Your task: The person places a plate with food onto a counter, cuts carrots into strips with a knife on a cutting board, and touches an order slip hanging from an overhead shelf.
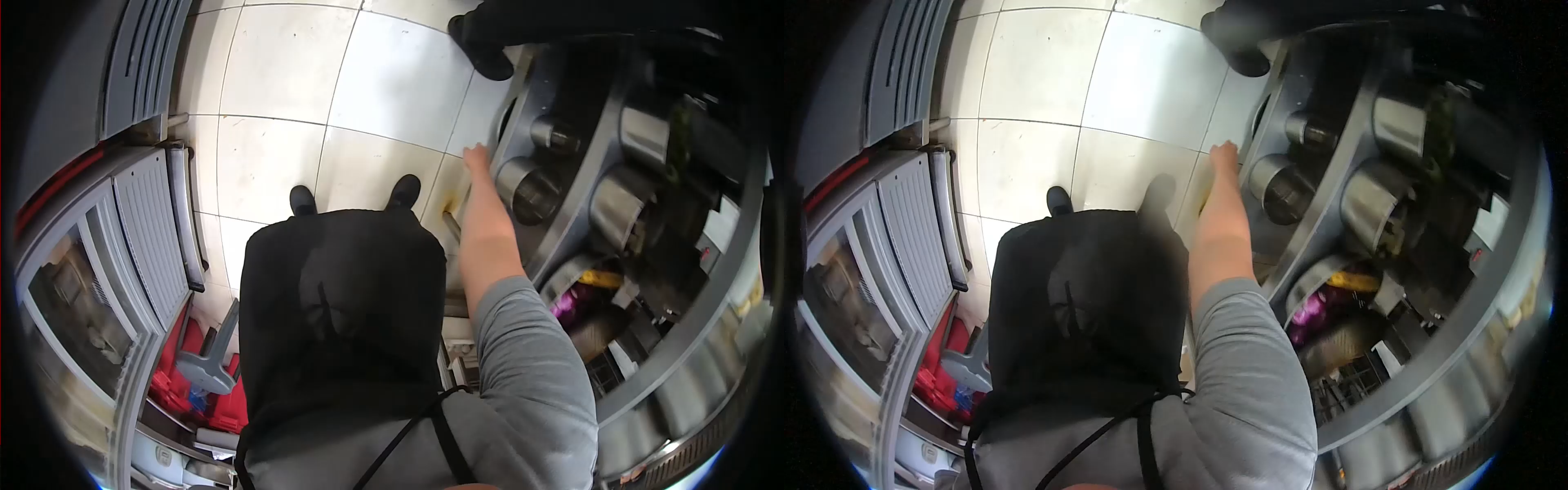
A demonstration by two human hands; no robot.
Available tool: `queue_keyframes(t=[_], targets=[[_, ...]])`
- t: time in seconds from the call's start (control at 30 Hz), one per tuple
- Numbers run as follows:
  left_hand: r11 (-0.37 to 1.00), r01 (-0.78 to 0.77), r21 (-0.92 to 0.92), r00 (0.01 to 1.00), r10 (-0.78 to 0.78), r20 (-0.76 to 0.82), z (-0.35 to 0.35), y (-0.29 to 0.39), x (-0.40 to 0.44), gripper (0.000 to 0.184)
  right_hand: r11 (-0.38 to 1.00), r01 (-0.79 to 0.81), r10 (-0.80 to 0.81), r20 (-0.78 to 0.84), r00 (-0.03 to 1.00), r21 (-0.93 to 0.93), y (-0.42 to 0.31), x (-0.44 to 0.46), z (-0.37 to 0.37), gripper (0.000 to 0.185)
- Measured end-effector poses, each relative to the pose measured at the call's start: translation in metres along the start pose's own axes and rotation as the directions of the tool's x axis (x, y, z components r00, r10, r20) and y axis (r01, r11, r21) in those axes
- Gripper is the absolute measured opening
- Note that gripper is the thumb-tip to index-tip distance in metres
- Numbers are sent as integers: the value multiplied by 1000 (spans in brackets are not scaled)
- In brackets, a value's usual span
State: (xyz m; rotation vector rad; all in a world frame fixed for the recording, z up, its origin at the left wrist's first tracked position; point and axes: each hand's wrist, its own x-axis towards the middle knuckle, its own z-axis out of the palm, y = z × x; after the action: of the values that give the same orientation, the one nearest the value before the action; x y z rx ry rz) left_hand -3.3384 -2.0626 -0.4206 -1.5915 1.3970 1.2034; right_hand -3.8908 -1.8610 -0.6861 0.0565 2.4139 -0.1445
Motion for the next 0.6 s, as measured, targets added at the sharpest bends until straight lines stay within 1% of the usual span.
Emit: queue_keyframes(t=[0.07, 0.13, 0.17, 0.23, 0.27, 0.33, 0.37, 0.4, 0.43, 0.5, 0.6], targets=[[1000, 30, 3, 1000, -30, 5, 12, 9, 1, 30, 1000, 1, 1, -52, 999, 24, 9, 40, 13, 53], [998, 59, 10, 998, -59, 6, 20, 16, 3, 31, 999, -1, -2, -77, 997, -42, 20, 75, 19, 56], [997, 73, 14, 997, -73, 6, 23, 19, 4, 31, 994, 8, -14, -52, 999, -112, 26, 92, 23, 52], [995, 95, 19, 995, -95, 11, 29, 24, 6, 32, 983, 15, -18, -16, 1000, -185, 52, 135, 31, 48], [994, 104, 19, 995, -104, 11, 30, 26, 7, 32, 981, 51, -36, 82, 996, -188, 72, 160, 37, 39], [993, 117, 24, 993, -117, 12, 33, 30, 8, 32, 978, 84, -49, 185, 981, -190, 77, 164, 34, 32], [993, 119, 27, 993, -119, 14, 34, 32, 9, 33, 982, -142, 114, 213, 970, 121, 75, 161, 26, 29], [992, 123, 32, 992, -123, 19, 34, 33, 9, 33, 840, -361, 258, 287, 923, 405, 71, 152, 17, 27], [992, 119, 36, 992, -120, 23, 34, 35, 10, 33, 838, -369, 266, 290, 919, 403, 69, 139, 13, 27], [992, 115, 47, 993, -117, 30, 33, 38, 11, 34, 849, -221, 203, 91, 975, 480, 62, 125, 5, 27], [992, 111, 54, 993, -113, 39, 32, 40, 13, 34, 868, -201, 179, 91, 980, 454, 62, 119, 4, 32]])
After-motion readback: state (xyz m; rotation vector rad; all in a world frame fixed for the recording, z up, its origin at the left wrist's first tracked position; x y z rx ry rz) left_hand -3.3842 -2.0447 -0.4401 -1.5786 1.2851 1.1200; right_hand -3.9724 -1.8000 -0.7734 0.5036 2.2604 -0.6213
